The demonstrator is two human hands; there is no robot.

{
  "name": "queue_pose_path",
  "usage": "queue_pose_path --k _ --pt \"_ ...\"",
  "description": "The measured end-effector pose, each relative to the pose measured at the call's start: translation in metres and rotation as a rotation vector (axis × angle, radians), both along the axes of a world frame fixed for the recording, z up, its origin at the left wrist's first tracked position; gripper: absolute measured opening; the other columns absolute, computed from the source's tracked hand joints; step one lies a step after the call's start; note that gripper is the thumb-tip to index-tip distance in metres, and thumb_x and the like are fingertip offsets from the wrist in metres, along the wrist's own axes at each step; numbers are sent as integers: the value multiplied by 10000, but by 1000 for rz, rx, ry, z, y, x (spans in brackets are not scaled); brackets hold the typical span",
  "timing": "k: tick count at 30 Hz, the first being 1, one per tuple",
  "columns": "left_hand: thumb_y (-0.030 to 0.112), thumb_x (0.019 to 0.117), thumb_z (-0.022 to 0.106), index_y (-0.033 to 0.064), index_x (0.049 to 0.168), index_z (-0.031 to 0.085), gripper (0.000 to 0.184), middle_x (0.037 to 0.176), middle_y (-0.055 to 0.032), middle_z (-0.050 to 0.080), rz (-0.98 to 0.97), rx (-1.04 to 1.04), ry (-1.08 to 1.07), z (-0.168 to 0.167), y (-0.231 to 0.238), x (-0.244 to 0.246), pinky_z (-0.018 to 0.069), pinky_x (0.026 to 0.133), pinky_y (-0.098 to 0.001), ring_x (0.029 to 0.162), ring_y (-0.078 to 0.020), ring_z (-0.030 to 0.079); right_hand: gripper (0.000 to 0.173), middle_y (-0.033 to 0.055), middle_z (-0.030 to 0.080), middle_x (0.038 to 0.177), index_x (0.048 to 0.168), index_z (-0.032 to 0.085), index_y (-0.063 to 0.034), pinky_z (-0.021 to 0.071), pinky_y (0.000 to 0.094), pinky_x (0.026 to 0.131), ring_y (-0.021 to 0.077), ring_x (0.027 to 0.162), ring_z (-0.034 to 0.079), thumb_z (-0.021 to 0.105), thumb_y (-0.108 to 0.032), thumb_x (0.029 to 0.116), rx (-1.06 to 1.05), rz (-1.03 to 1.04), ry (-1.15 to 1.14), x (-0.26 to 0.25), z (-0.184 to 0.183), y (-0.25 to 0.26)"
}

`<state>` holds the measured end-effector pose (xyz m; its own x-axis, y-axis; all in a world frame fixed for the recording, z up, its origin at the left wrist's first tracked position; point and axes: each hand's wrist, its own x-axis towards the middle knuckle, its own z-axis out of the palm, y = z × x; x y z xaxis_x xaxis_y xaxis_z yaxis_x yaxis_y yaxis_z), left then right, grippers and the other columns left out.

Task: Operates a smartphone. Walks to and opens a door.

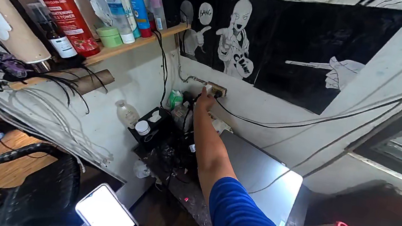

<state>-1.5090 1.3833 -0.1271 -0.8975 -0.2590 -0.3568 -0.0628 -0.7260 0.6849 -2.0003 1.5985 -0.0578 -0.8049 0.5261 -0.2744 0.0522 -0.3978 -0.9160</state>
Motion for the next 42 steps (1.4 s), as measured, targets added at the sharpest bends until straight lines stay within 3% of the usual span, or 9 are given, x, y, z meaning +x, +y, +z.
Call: queue_pose_path --k 7,13,18,23,27,32,35,39,42 --pt "772 980 196 277 1520 302 741 1343 -102 654 70 -28 -89 -9 1 18 628 733 -556 1103 -350 705 841 204 488 1511 1569 352 -101 482 541 1063 335 1332 534 522 -673 977 6 669 73 73 -77 6" --pt "653 1057 162 233 1516 398 666 1314 -143 659 -77 -173 -156 -31 -1 -18 638 682 -495 1028 -339 723 586 150 638 1354 1459 508 -47 502 501 1031 301 1223 615 646 -404 1015 47 1137 -344 190 -167 -36" --pt "613 1074 125 168 1502 414 682 1274 -171 675 -257 -198 -119 -44 11 -61 637 700 -463 995 -336 727 405 156 717 1079 1387 516 -6 625 360 771 225 838 736 427 -297 1120 -160 1289 -228 241 -127 -29" --pt "691 1033 146 210 1491 457 734 1359 -181 641 -516 -16 69 -24 41 -95 633 638 -395 1035 -328 724 472 81 702 1092 1314 564 -11 612 316 766 145 850 704 336 -381 1130 -269 1217 81 254 -71 0" --pt "703 1017 277 223 1463 499 691 1315 -160 660 -552 40 191 21 66 -105 641 749 -447 1058 -325 715 886 114 706 1225 1402 551 -43 581 419 937 205 1088 689 91 -701 1028 -209 1112 162 292 -102 21" --pt "689 1033 231 230 1464 483 678 1322 -148 650 -564 4 238 69 84 -117 634 783 -471 1076 -323 706 836 142 705 1259 1267 626 30 511 445 1069 237 1196 655 140 -622 1073 -88 1389 45 388 -163 26" --pt "676 1040 233 236 1470 474 660 1327 -137 652 -562 -37 274 81 84 -128 633 797 -480 1085 -325 705 896 113 738 1126 1165 662 3 540 413 1009 212 1101 683 152 -720 1023 -62 1482 108 423 -166 57" --pt "673 1041 242 237 1483 462 659 1337 -142 645 -529 -68 279 81 78 -144 631 802 -478 1079 -326 706 443 91 724 1030 1218 653 -28 577 395 879 170 934 693 608 -416 1009 188 1447 -140 463 -150 126" --pt "666 1045 239 222 1476 462 657 1321 -141 650 -491 -59 255 82 74 -151 635 786 -464 1059 -315 713 395 179 702 1054 1192 663 13 529 518 936 273 975 677 659 -335 1005 600 1476 -485 491 -148 170"
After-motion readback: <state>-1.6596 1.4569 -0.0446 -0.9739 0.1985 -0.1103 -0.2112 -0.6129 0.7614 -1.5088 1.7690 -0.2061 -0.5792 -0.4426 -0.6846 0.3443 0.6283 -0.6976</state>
